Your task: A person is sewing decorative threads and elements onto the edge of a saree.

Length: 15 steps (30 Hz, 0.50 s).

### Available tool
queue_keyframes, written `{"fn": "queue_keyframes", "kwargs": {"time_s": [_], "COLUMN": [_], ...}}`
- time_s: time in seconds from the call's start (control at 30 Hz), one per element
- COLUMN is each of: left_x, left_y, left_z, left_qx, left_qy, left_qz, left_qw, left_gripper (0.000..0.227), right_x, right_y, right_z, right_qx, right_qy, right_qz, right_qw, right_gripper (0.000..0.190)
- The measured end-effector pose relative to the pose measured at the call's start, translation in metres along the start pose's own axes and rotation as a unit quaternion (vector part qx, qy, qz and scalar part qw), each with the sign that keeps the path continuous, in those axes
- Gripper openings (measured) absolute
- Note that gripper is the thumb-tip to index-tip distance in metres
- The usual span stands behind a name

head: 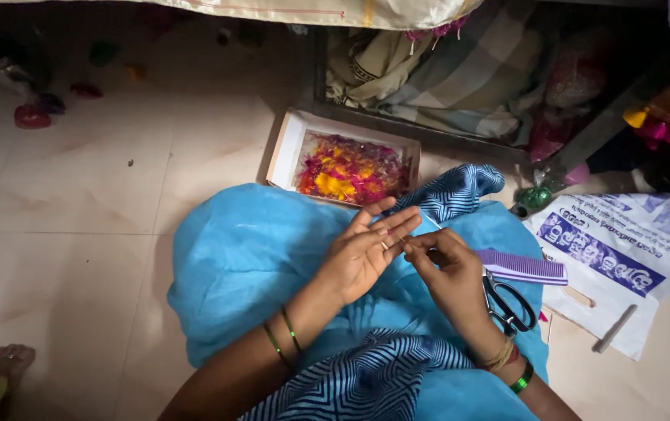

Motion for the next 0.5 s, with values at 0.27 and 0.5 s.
{"fn": "queue_keyframes", "kwargs": {"time_s": [0.27, 0.5], "left_x": [0.001, 0.003], "left_y": [0.003, 0.008], "left_z": [0.0, 0.002], "left_qx": [-0.01, -0.003], "left_qy": [0.016, 0.009], "left_qz": [-0.016, -0.013], "left_qw": [1.0, 1.0], "left_gripper": [0.054, 0.057], "right_x": [0.001, 0.001], "right_y": [-0.002, 0.0], "right_z": [-0.015, -0.023], "right_qx": [0.033, -0.011], "right_qy": [-0.042, -0.072], "right_qz": [-0.003, -0.023], "right_qw": [0.999, 0.997], "right_gripper": [0.012, 0.011]}}
Point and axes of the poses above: each hand's wrist, its own x-axis away from the middle knuckle, its own y-axis out of the palm, z = x × y, the point moved 6 cm from there along -x, towards the middle knuckle, and after that the axes turned 4 degrees about z, right-handed, at the moved point
